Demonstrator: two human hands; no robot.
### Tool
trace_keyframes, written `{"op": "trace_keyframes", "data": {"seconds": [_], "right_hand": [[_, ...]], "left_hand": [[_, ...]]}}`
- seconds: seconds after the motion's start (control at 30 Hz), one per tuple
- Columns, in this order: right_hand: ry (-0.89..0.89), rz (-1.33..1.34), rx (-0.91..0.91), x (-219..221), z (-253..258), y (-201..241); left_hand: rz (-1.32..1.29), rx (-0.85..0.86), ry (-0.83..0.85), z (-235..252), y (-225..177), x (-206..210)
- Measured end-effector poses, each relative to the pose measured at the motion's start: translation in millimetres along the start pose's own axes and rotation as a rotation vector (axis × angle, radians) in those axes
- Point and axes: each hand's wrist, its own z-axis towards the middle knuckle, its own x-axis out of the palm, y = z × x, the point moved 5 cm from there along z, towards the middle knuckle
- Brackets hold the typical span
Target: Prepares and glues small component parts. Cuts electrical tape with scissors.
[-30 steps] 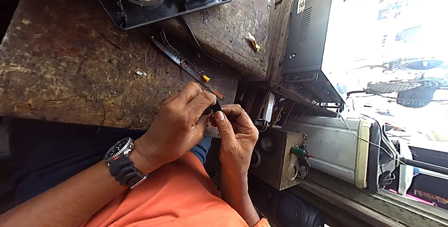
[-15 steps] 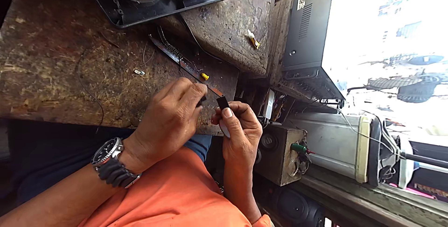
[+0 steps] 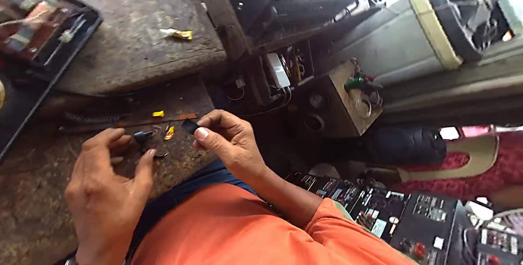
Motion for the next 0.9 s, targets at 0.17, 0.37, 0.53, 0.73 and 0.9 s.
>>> {"op": "trace_keyframes", "data": {"seconds": [0.17, 0.37, 0.53, 0.73, 0.9], "right_hand": [[-0.035, 0.066, -0.017, -9, -4, 1], [-0.072, 0.161, -0.046, -27, -7, 0], [-0.074, 0.239, -0.138, -26, -8, 9], [-0.199, 0.213, -0.201, -29, -13, 20], [-0.266, 0.253, -0.154, -42, -17, 11]], "left_hand": [[-0.012, 0.013, 0.055, 3, 13, 0], [-0.050, 0.035, -0.051, 5, -3, -13], [-0.439, 0.215, 0.217, 12, -64, 6], [-0.725, 0.251, 0.171, 27, -101, 48], [-0.745, 0.220, 0.232, 26, -112, 64]]}}
